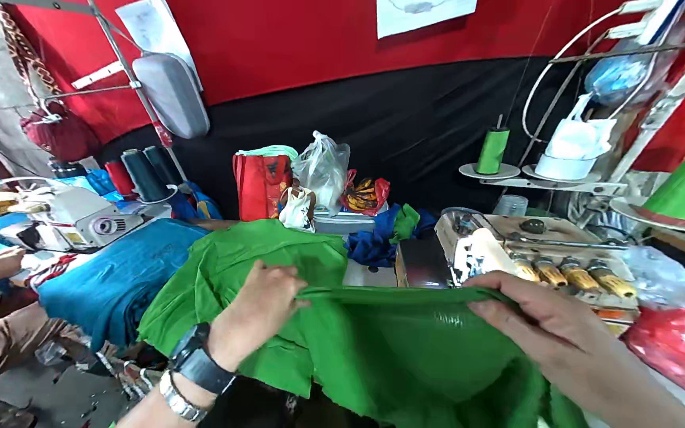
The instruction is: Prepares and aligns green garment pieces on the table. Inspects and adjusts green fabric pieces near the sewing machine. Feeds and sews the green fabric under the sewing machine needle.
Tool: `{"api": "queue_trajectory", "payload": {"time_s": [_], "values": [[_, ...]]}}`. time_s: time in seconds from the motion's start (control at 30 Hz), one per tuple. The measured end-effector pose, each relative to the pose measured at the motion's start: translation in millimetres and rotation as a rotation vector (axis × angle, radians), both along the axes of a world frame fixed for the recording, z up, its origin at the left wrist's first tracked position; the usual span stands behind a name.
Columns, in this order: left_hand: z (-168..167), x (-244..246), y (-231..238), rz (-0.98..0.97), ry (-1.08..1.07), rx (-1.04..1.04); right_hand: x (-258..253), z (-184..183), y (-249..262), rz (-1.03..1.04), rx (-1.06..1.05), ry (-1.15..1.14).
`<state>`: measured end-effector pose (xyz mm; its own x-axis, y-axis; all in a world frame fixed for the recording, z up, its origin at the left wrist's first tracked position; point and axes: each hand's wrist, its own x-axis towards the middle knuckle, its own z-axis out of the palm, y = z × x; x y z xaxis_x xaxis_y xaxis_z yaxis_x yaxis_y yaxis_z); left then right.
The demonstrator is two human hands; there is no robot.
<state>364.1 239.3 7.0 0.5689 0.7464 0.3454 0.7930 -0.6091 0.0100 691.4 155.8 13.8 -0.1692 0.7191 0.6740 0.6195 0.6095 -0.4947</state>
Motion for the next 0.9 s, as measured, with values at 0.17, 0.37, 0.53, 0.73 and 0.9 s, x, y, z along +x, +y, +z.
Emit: {"api": "queue_trajectory", "payload": {"time_s": [0.17,0.37,0.53,0.73,0.9], "values": [[38.2,-9.9,-24.0,0.229,-0.429,-0.402,-30.5,40.7,-31.6,0.770,-0.392,0.055],[53.5,12.9,-66.2,0.047,-0.968,-0.779,-53.5,28.1,35.3,0.350,-0.249,0.090],[56.8,20.1,-64.2,-0.615,-1.023,-0.905,-58.8,12.3,38.6,0.752,-0.438,0.176],[63.9,10.8,-37.4,-0.865,-0.865,-0.945,5.3,-28.8,21.1,0.988,-0.771,0.078],[67.7,23.5,-30.3,-0.795,-0.953,-1.106,54.5,-68.2,-1.0,0.933,-0.765,0.270]]}}
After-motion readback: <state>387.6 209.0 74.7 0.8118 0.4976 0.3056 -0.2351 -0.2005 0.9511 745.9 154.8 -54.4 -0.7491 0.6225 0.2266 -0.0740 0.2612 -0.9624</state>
